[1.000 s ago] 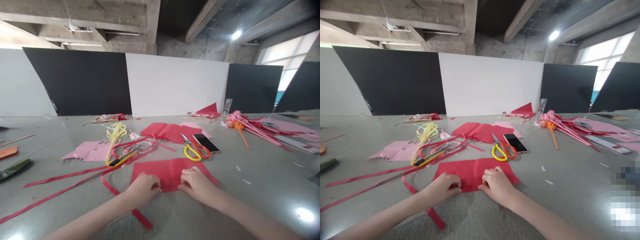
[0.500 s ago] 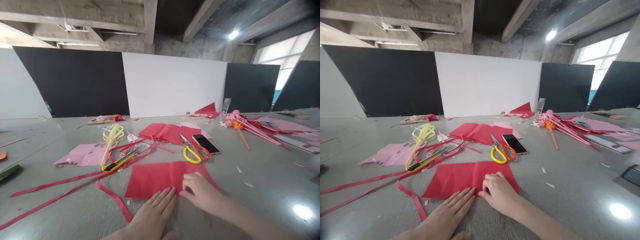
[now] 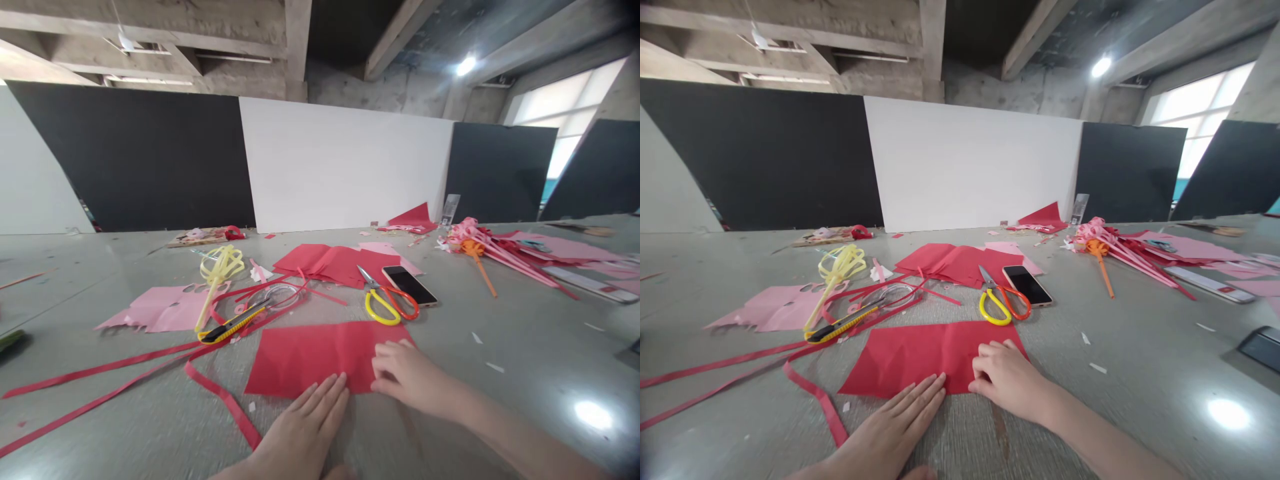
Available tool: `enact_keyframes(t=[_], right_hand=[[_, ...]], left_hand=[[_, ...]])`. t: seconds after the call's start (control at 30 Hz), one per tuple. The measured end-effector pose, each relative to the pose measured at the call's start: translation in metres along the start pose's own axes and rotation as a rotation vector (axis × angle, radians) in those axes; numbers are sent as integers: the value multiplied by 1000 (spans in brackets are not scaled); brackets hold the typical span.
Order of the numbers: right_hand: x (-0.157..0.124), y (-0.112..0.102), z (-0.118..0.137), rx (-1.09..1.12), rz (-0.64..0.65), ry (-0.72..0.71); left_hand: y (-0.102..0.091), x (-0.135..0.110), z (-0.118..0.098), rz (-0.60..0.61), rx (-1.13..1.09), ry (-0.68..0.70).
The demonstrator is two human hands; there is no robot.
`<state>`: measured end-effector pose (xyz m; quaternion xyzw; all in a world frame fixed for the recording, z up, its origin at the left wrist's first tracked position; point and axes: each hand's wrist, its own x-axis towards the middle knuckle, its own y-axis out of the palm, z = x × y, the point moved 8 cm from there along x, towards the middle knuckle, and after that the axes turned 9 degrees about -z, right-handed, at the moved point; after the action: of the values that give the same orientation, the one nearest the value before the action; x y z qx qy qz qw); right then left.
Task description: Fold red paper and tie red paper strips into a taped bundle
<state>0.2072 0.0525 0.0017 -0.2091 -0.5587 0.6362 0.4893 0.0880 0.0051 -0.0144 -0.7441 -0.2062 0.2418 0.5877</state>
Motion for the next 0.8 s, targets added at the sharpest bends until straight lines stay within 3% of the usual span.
enact_keyframes(t=[0.33, 0.57, 0.8], right_hand=[[1, 2, -1, -13, 45, 10], [0, 3, 1, 43, 71, -41], [-1, 1, 1, 88, 92, -44]], left_hand=[[-2, 0, 7, -56, -27, -57], [-17, -1, -5, -102, -39, 114], [-12, 0, -5, -75, -36, 121]])
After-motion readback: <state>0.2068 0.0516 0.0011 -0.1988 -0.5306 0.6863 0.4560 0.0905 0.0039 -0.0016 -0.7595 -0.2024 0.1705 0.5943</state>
